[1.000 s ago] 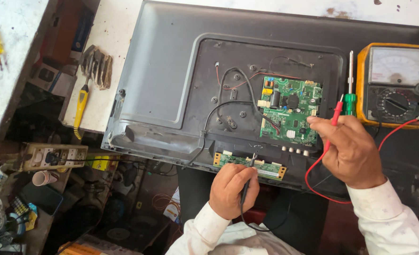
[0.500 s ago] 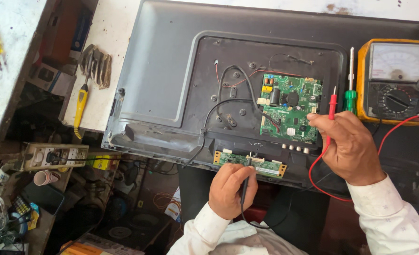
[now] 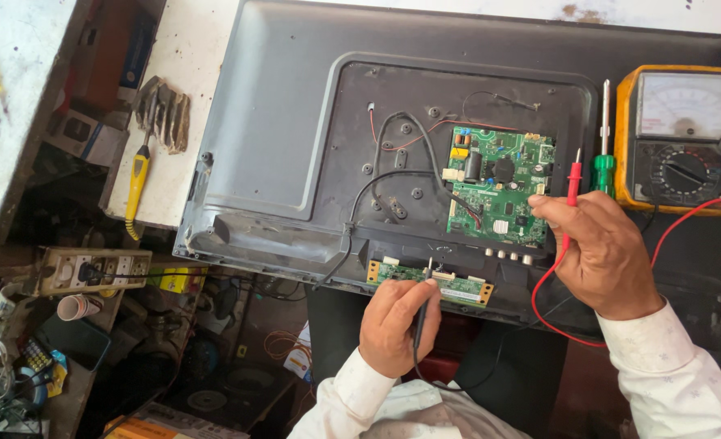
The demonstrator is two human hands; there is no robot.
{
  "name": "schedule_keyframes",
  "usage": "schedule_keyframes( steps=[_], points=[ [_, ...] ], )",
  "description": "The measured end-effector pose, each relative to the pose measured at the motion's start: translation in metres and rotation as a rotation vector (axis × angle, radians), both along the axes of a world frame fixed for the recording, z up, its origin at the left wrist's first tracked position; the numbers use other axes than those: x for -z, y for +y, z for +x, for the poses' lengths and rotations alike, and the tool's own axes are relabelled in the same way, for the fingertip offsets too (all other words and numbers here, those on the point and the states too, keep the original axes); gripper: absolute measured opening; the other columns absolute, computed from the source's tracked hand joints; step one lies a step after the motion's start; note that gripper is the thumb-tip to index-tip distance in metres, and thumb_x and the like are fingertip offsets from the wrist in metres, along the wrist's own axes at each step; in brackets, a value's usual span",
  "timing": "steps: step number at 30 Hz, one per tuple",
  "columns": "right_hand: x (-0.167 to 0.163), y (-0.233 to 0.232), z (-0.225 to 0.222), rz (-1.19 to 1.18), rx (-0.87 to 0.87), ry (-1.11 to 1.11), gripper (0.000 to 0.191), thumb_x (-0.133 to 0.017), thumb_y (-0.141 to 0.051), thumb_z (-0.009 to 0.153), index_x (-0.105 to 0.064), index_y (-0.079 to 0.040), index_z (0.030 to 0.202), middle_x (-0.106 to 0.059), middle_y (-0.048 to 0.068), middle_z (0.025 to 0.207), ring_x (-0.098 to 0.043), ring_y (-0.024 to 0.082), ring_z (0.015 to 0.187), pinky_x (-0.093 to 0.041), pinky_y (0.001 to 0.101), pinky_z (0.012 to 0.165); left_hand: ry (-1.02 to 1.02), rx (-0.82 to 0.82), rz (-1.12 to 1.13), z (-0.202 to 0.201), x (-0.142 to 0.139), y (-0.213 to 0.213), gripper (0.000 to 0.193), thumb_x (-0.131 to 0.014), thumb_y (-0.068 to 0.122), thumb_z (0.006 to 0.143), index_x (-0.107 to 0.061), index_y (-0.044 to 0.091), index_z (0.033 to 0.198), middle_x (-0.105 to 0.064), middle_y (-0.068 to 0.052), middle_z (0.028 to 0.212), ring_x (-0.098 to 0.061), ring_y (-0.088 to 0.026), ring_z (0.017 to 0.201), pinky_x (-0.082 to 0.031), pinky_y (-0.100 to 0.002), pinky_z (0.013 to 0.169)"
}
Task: The person uses a multimeter to test various points on a circuit board inside a disassembled electronic device. They move the probes across different components on the main board and a smaller daughterboard.
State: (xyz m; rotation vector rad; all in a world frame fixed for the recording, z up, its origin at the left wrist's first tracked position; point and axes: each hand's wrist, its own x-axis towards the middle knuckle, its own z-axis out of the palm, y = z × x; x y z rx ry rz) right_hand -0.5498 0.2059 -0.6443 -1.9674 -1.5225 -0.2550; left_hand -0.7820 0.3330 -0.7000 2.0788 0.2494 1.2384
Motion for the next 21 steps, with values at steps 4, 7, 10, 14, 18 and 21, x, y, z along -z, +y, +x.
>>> schedule_keyframes(
  steps=[4,7,10,14,18,21],
  points=[
    [0.0,-0.001,-0.002,-0.001,0.003,-0.006,0.033,-0.068,0.011,0.089,-0.065,-0.006,0.116,-0.073,0.007,0.111,-0.063,0.03,0.09,-0.052,0.0399,0.081,-0.008,-0.058,-0.045,-0.001,0.001,-0.001,0.044,-0.076,-0.014,0.087,-0.062,-0.001,0.126,-0.066,-0.014,0.104,-0.068,-0.029,0.089,-0.057,-0.033,0.076],
    [0.0,-0.001,-0.003,-0.004,0.003,-0.01,0.034,-0.068,0.011,0.088,-0.065,-0.006,0.117,-0.073,0.007,0.111,-0.063,0.03,0.091,-0.052,0.0401,0.082,-0.012,-0.085,-0.065,-0.003,0.002,-0.001,0.048,-0.077,-0.014,0.084,-0.064,0.001,0.128,-0.066,-0.014,0.105,-0.066,-0.029,0.09,-0.056,-0.033,0.077],
    [0.001,0.0,-0.004,0.0,0.001,-0.008,0.033,-0.067,0.011,0.089,-0.065,-0.006,0.117,-0.073,0.007,0.112,-0.064,0.03,0.091,-0.052,0.0394,0.082,-0.02,-0.039,-0.031,-0.006,0.004,0.002,0.048,-0.08,-0.011,0.084,-0.066,0.004,0.127,-0.064,-0.011,0.104,-0.066,-0.027,0.09,-0.055,-0.034,0.077],
    [0.001,-0.001,0.0,0.016,0.004,0.027,0.029,-0.068,0.01,0.092,-0.066,-0.005,0.116,-0.074,0.006,0.118,-0.064,0.028,0.095,-0.053,0.0357,0.082,-0.017,0.006,-0.057,-0.001,0.01,-0.001,0.044,-0.077,-0.012,0.085,-0.067,0.003,0.125,-0.066,-0.012,0.106,-0.068,-0.028,0.092,-0.057,-0.034,0.078],
    [0.0,-0.003,0.003,0.044,-0.055,-0.021,0.029,-0.069,0.01,0.087,-0.069,-0.007,0.111,-0.074,0.004,0.12,-0.06,0.028,0.102,-0.05,0.0373,0.091,-0.02,0.007,-0.104,0.006,0.015,-0.004,0.038,-0.075,-0.011,0.089,-0.064,0.001,0.124,-0.068,-0.015,0.108,-0.07,-0.031,0.095,-0.059,-0.035,0.08],
    [-0.001,-0.002,0.008,-0.041,-0.09,-0.03,0.039,-0.064,0.015,0.078,-0.07,-0.008,0.109,-0.075,0.001,0.118,-0.061,0.028,0.111,-0.048,0.0383,0.099,-0.015,-0.001,-0.118,0.009,0.017,-0.005,0.036,-0.074,-0.009,0.091,-0.063,0.0,0.124,-0.068,-0.016,0.108,-0.07,-0.032,0.095,-0.059,-0.036,0.081]
  ],
)
